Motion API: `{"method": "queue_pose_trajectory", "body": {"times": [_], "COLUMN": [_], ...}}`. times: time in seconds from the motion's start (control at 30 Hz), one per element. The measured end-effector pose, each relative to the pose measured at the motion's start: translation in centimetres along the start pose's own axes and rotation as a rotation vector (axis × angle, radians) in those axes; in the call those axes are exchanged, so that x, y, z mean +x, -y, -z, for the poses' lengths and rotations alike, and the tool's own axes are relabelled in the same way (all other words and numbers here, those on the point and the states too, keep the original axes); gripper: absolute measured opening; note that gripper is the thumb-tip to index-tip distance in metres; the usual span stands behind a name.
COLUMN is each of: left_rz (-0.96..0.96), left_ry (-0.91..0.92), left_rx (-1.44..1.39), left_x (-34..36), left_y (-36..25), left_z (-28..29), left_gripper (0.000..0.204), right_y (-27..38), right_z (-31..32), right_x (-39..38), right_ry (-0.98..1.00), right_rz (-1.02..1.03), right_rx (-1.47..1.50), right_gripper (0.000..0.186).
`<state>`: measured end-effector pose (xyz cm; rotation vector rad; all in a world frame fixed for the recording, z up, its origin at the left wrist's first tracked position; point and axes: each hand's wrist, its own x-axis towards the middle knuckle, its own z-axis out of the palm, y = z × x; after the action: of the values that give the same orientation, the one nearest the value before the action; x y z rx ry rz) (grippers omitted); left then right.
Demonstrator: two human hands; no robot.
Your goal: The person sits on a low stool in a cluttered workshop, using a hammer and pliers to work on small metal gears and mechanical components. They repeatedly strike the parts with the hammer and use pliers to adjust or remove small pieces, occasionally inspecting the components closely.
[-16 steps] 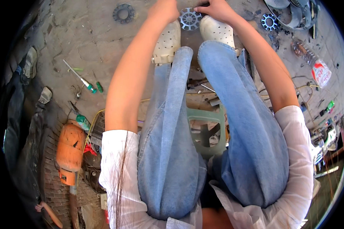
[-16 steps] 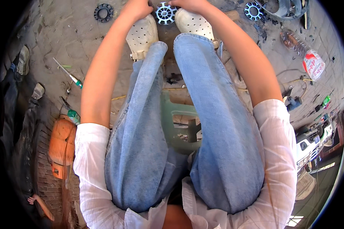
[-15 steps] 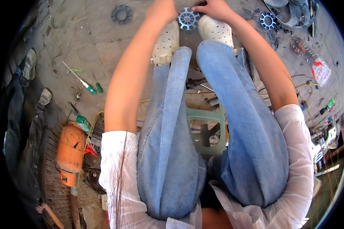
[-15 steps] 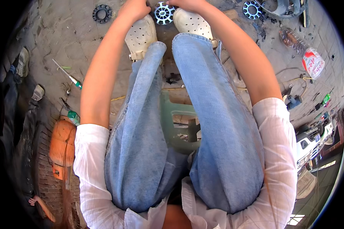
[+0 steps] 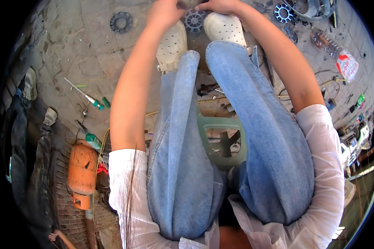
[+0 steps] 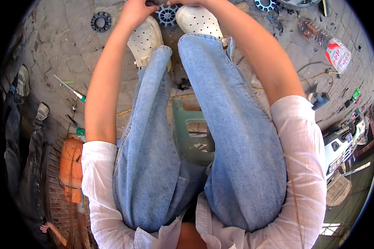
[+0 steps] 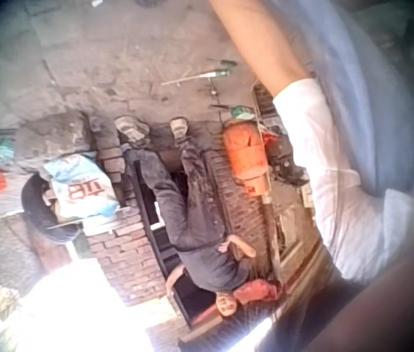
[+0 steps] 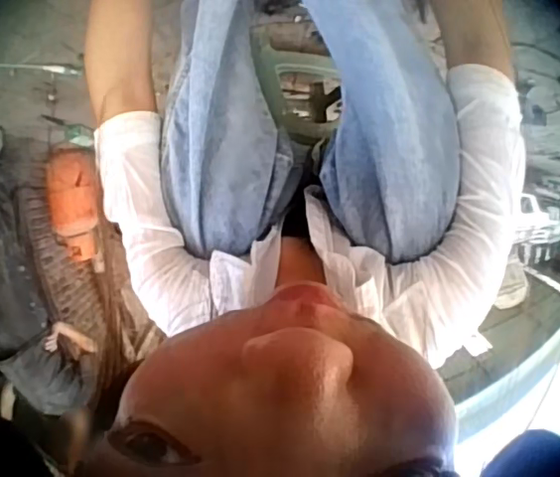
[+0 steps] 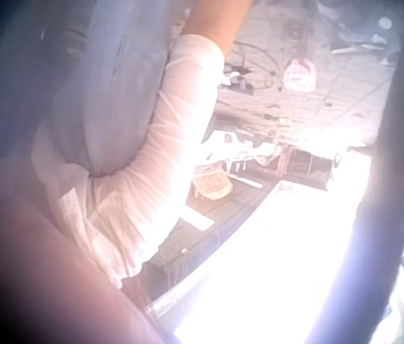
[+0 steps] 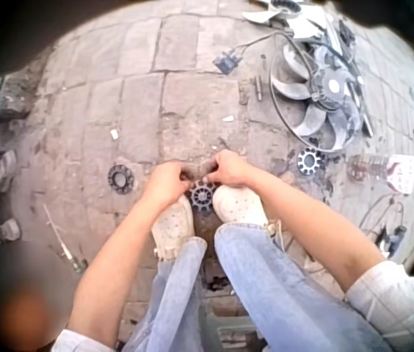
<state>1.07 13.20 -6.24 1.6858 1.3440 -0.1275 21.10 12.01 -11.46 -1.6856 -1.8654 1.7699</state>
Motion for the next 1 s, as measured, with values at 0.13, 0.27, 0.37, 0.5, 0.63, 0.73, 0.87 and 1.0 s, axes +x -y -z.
{"method": "queue_pose_trajectory", "body": {"times": [0.13, 0.27, 0.37, 0.5, 0.63, 0.73, 0.87, 1.0], "left_rz": [0.089, 0.125, 0.118, 0.104, 0.132, 0.144, 0.153, 0.16], "left_ry": [-0.02, -0.055, -0.054, -0.039, -0.057, -0.066, -0.09, -0.136], "left_rx": [0.193, 0.228, 0.207, 0.167, 0.202, 0.197, 0.168, 0.121], "left_x": [-0.2, -0.4, -0.6, -0.5, -0.6, -0.7, -1.0, -1.7], "left_y": [-0.2, -0.7, -0.8, -1.0, -1.4, -1.6, -1.5, -0.9], "left_z": [-0.3, -0.7, -0.8, -1.0, -0.8, -0.6, -0.6, -0.6], "left_gripper": [0.022, 0.022, 0.022, 0.023, 0.023, 0.022, 0.022, 0.023], "right_y": [1.1, 1.1, 1.3, 1.4, 1.3, 1.5, 1.6, 3.2], "right_z": [-0.4, -0.4, -0.4, -0.4, -0.3, 0.3, 1.3, 2.0], "right_x": [-0.1, -0.2, -0.2, -0.3, -0.6, -1.3, -4.5, -7.3], "right_ry": [0.014, 0.015, 0.02, 0.015, 0.041, 0.053, -0.351, -0.534], "right_rz": [0.036, 0.025, 0.074, 0.12, 0.15, 0.083, -0.011, -0.348], "right_rx": [-0.088, -0.132, -0.116, -0.107, 0.02, 0.266, 0.149, -0.162], "right_gripper": [0.029, 0.028, 0.028, 0.028, 0.026, 0.025, 0.022, 0.023]}}
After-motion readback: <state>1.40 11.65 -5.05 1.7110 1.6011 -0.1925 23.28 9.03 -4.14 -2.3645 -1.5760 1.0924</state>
